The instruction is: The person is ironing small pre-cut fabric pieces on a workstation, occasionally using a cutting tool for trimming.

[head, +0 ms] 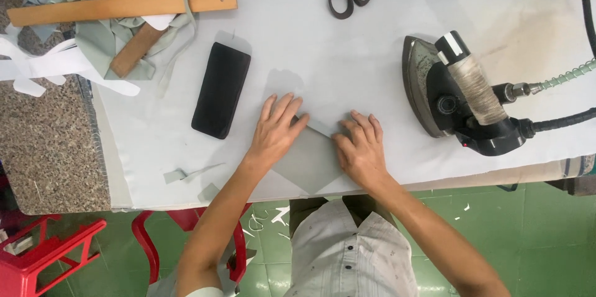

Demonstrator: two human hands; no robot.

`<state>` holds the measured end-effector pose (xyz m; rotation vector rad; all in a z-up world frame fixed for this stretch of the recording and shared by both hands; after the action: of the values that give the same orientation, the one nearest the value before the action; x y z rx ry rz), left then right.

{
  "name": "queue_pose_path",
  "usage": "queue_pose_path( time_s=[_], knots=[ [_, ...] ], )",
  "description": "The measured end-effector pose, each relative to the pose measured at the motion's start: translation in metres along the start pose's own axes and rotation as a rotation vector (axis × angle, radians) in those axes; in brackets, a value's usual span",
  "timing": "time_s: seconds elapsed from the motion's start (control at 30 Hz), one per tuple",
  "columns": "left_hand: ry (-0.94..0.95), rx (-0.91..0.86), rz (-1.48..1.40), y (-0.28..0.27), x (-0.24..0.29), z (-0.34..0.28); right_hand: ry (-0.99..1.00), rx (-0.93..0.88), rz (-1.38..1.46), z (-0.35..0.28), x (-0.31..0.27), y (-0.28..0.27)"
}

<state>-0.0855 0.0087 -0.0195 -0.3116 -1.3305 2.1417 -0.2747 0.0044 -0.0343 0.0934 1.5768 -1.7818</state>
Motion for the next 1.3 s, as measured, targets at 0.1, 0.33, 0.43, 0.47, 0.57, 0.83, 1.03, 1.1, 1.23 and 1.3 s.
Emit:
queue_pose_path(
  time_s=[0.1,0.33,0.43,0.47,0.57,0.83,1.03,1.1,1.23,1.3],
  knots=[
    [-0.143,-0.121,0.064,-0.013,0.005,-0.002,-0.013,-0.051,-0.011,-0.006,0.002,0.004],
    [-0.189,-0.158,-0.092,0.008,0.083,-0.014,-0.029,-0.106,-0.048,-0.007,0.000,-0.009],
    [-0.212,-0.201,-0.138,0.024,0.096,-0.017,-0.029,-0.160,-0.118,-0.005,0.008,-0.044],
    [-0.216,-0.214,-0.142,0.026,0.094,-0.019,-0.040,-0.067,-0.186,-0.004,0.015,-0.069],
    [-0.217,-0.229,-0.140,0.028,0.095,-0.020,-0.013,0.086,-0.434,0.009,0.040,-0.137],
    [-0.195,-0.338,-0.065,0.010,0.093,-0.003,-0.051,0.187,-0.809,0.045,0.049,-0.189],
    [-0.189,-0.328,-0.049,0.012,0.092,-0.006,0.231,-0.214,-0.466,0.114,0.091,-0.176],
    [-0.188,-0.335,-0.091,0.013,0.092,-0.008,0.866,-0.622,-0.124,0.129,0.108,-0.163],
    [-0.188,-0.329,-0.116,0.013,0.091,-0.008,0.720,-0.549,-0.144,0.114,0.099,-0.159],
    [-0.176,-0.368,-0.112,0.018,0.092,-0.010,0.600,-0.580,-0.159,0.100,0.085,-0.156]
  ],
)
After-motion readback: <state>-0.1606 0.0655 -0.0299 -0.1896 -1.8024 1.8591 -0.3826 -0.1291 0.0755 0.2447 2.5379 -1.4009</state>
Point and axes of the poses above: each hand's wrist, its own z-axis towards the middle knuckle, its own y-axis out of the palm, x = y × z, the point moved 6 cm from there along z, towards the middle knuckle, and after that the axes turned 11 degrees about y, right-handed, at the moved point
